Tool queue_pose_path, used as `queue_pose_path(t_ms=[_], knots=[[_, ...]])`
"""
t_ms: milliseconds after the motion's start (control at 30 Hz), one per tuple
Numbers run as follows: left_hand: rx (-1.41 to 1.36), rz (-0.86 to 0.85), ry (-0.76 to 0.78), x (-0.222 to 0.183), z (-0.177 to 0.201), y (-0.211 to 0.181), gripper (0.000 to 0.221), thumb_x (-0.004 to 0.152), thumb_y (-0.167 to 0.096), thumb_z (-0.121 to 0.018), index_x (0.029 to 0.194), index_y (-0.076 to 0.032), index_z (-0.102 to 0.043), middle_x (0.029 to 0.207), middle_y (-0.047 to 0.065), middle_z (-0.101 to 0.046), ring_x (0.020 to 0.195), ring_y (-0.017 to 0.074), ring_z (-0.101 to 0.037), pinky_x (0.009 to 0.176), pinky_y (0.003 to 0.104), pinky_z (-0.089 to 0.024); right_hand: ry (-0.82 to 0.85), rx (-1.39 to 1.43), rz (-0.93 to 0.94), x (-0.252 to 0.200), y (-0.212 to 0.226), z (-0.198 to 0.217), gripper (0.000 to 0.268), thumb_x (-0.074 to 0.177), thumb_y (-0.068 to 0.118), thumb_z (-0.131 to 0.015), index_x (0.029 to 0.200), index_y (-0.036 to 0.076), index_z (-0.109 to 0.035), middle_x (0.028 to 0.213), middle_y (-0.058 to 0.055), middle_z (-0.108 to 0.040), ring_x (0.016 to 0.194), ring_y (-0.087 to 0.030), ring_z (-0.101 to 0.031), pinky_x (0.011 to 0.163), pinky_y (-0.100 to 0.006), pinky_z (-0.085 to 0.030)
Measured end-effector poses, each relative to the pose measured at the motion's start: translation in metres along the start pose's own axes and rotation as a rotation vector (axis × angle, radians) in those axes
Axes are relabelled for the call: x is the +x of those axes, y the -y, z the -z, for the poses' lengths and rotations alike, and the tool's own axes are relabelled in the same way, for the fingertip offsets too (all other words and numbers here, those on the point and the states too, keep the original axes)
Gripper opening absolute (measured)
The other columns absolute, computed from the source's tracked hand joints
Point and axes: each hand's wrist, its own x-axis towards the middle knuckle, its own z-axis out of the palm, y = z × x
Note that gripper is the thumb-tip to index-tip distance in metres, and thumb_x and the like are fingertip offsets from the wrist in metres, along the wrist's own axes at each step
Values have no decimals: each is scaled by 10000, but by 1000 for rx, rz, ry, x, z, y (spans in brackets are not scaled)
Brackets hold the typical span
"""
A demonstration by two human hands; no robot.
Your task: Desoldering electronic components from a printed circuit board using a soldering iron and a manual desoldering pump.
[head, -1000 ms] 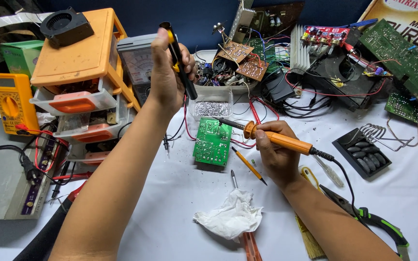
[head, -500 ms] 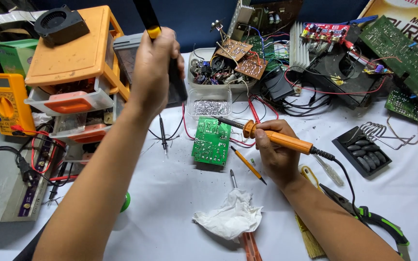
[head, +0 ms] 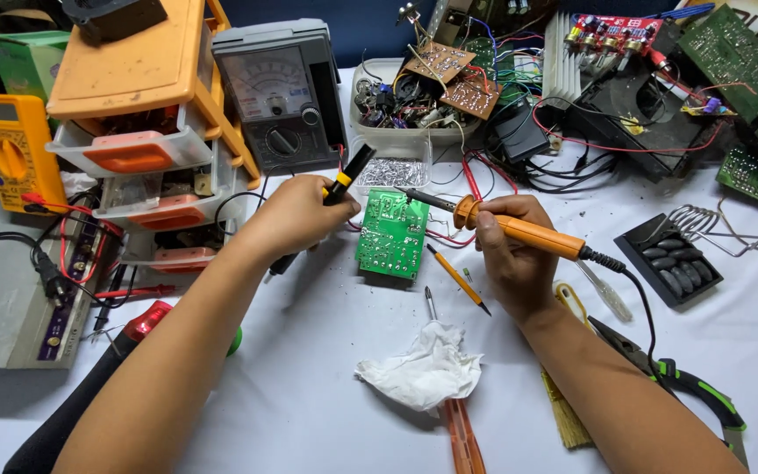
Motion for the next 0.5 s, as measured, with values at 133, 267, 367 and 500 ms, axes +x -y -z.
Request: queue_pose_path(t_ms=[133,267,367,500], knots=[[-208,65,100,11,-11,8,225,762,-146,-614,909,22,-644,600,130,-608,327,142,-498,312,225,-424,8,-7,8,-1,-3,2,170,909,172,-465,921,9,-509,617,-76,-522,520,-120,-514,546,-218,-457],[-257,83,115,13,-15,8,246,758,-143,-620,929,33,-636,597,126,-576,382,147,-515,319,244,-452,7,-7,6,0,-3,1,169,911,171,-463,932,9,-506,633,-89,-526,523,-124,-518,554,-220,-465],[-302,113,120,13,-13,9,261,746,-141,-628,945,28,-626,622,123,-559,420,136,-511,341,243,-461,3,-14,-3,0,-1,2,168,912,174,-459,926,13,-505,637,-85,-526,526,-121,-518,550,-222,-462],[-338,113,162,10,-7,9,231,746,-97,-616,924,50,-623,607,121,-564,421,126,-492,352,232,-443,5,-2,-7,0,-2,2,169,907,170,-460,923,6,-502,632,-84,-523,521,-121,-515,540,-219,-458]])
